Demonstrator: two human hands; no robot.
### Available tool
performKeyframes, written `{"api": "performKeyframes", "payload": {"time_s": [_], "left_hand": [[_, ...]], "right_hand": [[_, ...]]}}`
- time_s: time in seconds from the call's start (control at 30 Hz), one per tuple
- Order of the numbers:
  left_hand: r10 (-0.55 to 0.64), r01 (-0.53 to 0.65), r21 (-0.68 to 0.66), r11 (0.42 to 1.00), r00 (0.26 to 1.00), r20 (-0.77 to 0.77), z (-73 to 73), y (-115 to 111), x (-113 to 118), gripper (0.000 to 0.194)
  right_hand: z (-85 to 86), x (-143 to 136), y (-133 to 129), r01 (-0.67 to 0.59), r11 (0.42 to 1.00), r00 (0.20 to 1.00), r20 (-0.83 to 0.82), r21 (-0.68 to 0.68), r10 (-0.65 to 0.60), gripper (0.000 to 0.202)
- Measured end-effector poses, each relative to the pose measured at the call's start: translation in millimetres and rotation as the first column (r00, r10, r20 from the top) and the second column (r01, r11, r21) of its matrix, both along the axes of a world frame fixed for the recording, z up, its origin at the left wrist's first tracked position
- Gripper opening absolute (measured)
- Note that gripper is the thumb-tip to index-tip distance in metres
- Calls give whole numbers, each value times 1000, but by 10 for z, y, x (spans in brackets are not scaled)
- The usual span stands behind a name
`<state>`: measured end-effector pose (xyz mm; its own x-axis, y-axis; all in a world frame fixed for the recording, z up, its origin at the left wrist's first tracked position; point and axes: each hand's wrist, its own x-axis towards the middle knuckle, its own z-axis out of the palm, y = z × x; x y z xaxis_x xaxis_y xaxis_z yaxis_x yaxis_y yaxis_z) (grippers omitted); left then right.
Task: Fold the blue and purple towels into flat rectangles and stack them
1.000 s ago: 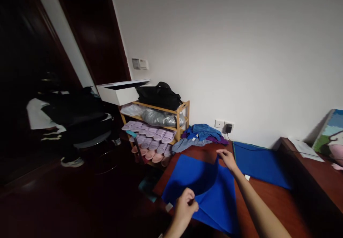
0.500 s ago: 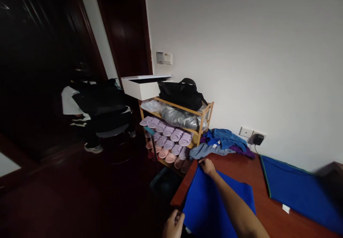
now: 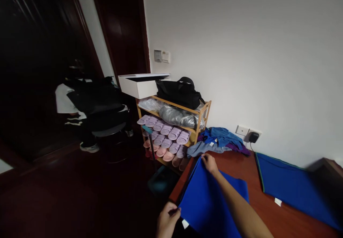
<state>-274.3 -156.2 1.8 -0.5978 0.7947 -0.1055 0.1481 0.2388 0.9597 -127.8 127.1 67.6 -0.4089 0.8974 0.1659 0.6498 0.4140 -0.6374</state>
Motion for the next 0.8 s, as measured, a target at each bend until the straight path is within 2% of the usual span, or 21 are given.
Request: {"api": "performKeyframes", "payload": {"time_s": [0.1, 0.17, 0.23, 0.33, 0.5, 0.57, 0.63, 0.7, 0.8], "left_hand": [[-19, 8, 100, 995, 993, 113, 217, 36, -23, 58], [-56, 43, 126, 991, 994, 97, 420, 55, -23, 63], [-104, 98, 161, 982, 994, 29, 662, 60, 1, 57], [-154, 174, 231, 957, 983, -101, 1106, 31, 108, 47], [-191, 324, 366, 872, 916, -354, 1996, -73, 437, 30], [-204, 372, 387, 844, 889, -409, 2318, -100, 570, 26], [-244, 420, 361, 833, 864, -440, 2575, -105, 686, 24], [-278, 458, 343, 820, 842, -462, 2766, -91, 785, 22], [-289, 497, 350, 794, 815, -502, 2963, -72, 921, 18]], "right_hand": [[358, 408, -92, -22, 999, 985, -169, 44, 29, 33], [626, 779, -204, -24, 997, 966, -254, 79, 43, 39], [904, 1192, -363, -24, 993, 947, -315, 115, 59, 43], [1327, 1794, -675, -15, 987, 925, -373, 160, 74, 45], [1965, 2539, -1242, 62, 964, 900, -432, 260, 59, 45], [2144, 2748, -1424, 121, 946, 894, -446, 302, 28, 44], [2262, 2924, -1564, 166, 933, 882, -472, 319, 4, 44], [2330, 3076, -1672, 197, 933, 866, -500, 302, -21, 43], [2386, 3270, -1807, 240, 933, 833, -550, 270, -55, 41]]}}
